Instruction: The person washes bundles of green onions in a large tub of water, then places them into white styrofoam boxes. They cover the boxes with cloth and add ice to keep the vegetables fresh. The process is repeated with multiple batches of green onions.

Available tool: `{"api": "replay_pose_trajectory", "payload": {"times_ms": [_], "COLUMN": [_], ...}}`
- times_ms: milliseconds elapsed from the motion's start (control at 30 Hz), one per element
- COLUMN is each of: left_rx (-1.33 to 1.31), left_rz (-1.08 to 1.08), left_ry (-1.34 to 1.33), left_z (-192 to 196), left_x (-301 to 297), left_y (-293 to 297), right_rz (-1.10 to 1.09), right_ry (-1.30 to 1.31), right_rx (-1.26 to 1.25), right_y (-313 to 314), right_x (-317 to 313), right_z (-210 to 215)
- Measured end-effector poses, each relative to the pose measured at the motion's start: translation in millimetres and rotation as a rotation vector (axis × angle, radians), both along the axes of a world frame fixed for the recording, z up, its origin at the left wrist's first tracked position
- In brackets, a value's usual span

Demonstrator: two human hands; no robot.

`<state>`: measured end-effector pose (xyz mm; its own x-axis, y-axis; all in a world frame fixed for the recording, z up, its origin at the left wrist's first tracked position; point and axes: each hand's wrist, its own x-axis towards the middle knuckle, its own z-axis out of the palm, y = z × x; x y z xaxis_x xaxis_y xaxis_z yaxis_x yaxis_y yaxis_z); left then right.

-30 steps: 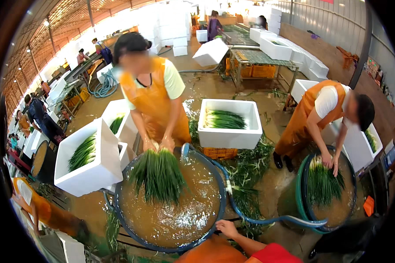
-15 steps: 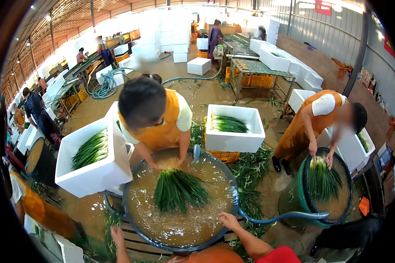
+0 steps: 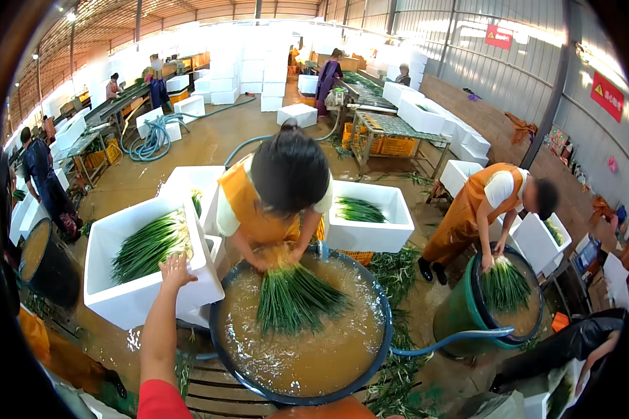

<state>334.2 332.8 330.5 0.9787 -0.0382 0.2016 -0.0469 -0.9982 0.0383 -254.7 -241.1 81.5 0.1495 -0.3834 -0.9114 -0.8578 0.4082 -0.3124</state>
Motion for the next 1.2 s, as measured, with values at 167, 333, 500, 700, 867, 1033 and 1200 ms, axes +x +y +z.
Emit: {"api": "replay_pose_trajectory", "payload": {"times_ms": [167,333,500,700,867,1033,1200], "left_rx": [0.016,-0.002,0.028,0.01,0.058,-0.044,-0.092], "left_rz": [-0.053,-0.136,-0.163,-0.29,-0.36,-0.345,-0.307], "left_ry": [0.181,0.095,0.134,0.231,0.294,0.33,0.326], "left_z": [-36,-48,-38,-14,17,40,47], "left_x": [33,1,-94,-260,-400,-507,-569], "left_y": [29,31,3,-43,-103,-161,-200], "right_rz": [-0.013,0.054,0.135,0.469,0.919,1.227,2.03], "right_ry": [-0.01,-0.033,-0.153,-0.783,-1.065,-1.633,-1.918], "right_rx": [-0.006,-0.036,-0.094,-0.058,-0.137,-0.628,-0.114], "right_y": [26,0,-43,-60,3,105,172], "right_x": [-36,-45,5,177,346,410,318], "right_z": [11,8,2,50,149,261,291]}}
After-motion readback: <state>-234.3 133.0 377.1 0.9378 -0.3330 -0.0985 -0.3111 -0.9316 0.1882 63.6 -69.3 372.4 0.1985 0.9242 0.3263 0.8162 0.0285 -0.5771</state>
